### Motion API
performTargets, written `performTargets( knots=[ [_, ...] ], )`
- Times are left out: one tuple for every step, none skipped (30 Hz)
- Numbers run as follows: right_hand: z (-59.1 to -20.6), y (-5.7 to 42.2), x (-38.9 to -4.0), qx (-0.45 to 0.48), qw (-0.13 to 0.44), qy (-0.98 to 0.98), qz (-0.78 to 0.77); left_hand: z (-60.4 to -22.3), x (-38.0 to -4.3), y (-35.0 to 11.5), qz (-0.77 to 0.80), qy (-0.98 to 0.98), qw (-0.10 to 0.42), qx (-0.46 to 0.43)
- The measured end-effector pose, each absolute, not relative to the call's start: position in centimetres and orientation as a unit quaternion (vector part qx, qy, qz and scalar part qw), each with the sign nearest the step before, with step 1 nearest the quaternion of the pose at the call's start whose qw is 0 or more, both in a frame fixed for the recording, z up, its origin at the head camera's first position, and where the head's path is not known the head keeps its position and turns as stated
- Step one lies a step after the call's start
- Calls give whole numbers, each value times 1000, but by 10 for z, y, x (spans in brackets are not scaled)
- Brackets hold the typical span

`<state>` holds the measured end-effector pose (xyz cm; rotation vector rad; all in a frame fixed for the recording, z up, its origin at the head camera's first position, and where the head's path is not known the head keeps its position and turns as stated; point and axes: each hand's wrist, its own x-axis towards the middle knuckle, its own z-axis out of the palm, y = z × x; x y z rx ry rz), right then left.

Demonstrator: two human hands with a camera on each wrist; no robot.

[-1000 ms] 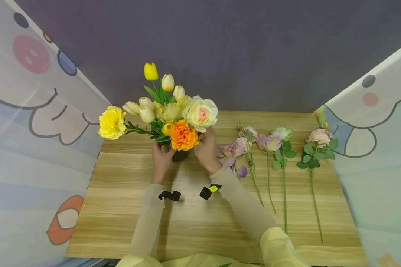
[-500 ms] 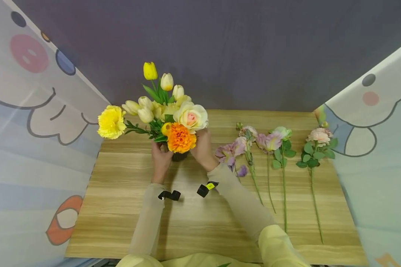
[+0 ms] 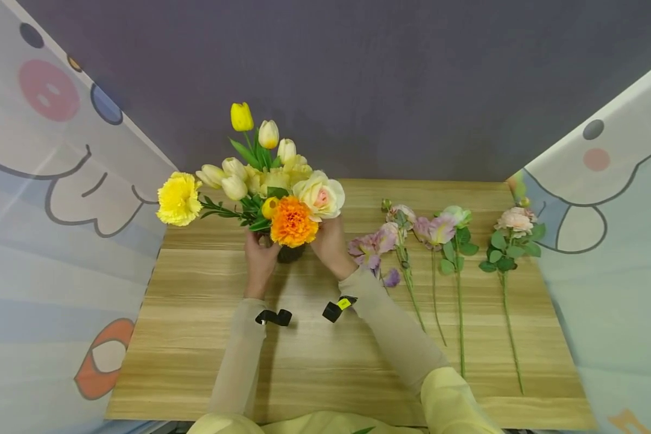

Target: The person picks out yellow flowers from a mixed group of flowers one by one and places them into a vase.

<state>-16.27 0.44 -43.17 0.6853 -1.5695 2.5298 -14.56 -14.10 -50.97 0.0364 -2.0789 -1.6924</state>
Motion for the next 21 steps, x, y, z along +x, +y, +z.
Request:
performTargets(
  knots=[
    [-433, 6, -161, 236, 83, -590, 767, -509, -145, -141, -615, -756, 224, 14],
    [-436, 8, -160, 242, 125, -658, 702, -509, -145, -141, -616, -756, 221, 18],
    [-443, 10, -160, 244, 164, -711, 639, -509, -145, -141, -618, -755, 216, 21],
    [-449, 12, -160, 244, 188, -747, 589, -509, -145, -141, -618, -756, 214, 22],
    [-457, 14, -160, 240, 194, -771, 558, -509, -145, -141, -620, -755, 212, 24],
    [-461, 15, -159, 236, 182, -776, 556, -508, -145, -141, -621, -755, 209, 27],
    [-465, 17, -157, 231, 174, -777, 559, -508, -146, -141, -623, -754, 207, 31],
    [-469, 18, -155, 228, 167, -775, 565, -509, -146, -141, -623, -754, 206, 34],
    [-473, 20, -153, 224, 165, -774, 569, -508, -147, -141, -623, -754, 206, 34],
    [-473, 22, -149, 217, 163, -774, 571, -508, -149, -142, -624, -753, 208, 34],
    [-473, 23, -145, 213, 163, -774, 573, -508, -150, -142, -625, -751, 208, 34],
    [-473, 26, -141, 210, 165, -773, 575, -508, -151, -142, -625, -751, 209, 35],
    [-477, 29, -140, 210, 168, -771, 577, -509, -153, -143, -622, -753, 213, 32],
    [-482, 32, -138, 208, 167, -771, 578, -509, -155, -144, -621, -753, 217, 27],
    [-486, 36, -137, 204, 164, -775, 575, -510, -158, -144, -621, -752, 220, 23],
    [-489, 40, -136, 201, 159, -777, 575, -510, -160, -145, -622, -751, 223, 18],
    [-493, 44, -134, 196, 150, -779, 577, -511, -163, -146, -622, -750, 225, 16],
    [-496, 49, -133, 189, 140, -781, 579, -511, -165, -147, -622, -750, 227, 12],
    [-498, 53, -131, 182, 131, -782, 581, -512, -168, -148, -622, -750, 226, 10],
    [-501, 57, -130, 176, 122, -784, 583, -512, -170, -149, -625, -748, 224, 7],
    [-503, 61, -128, 170, 116, -785, 584, -512, -172, -150, -627, -747, 221, 5]
  ],
)
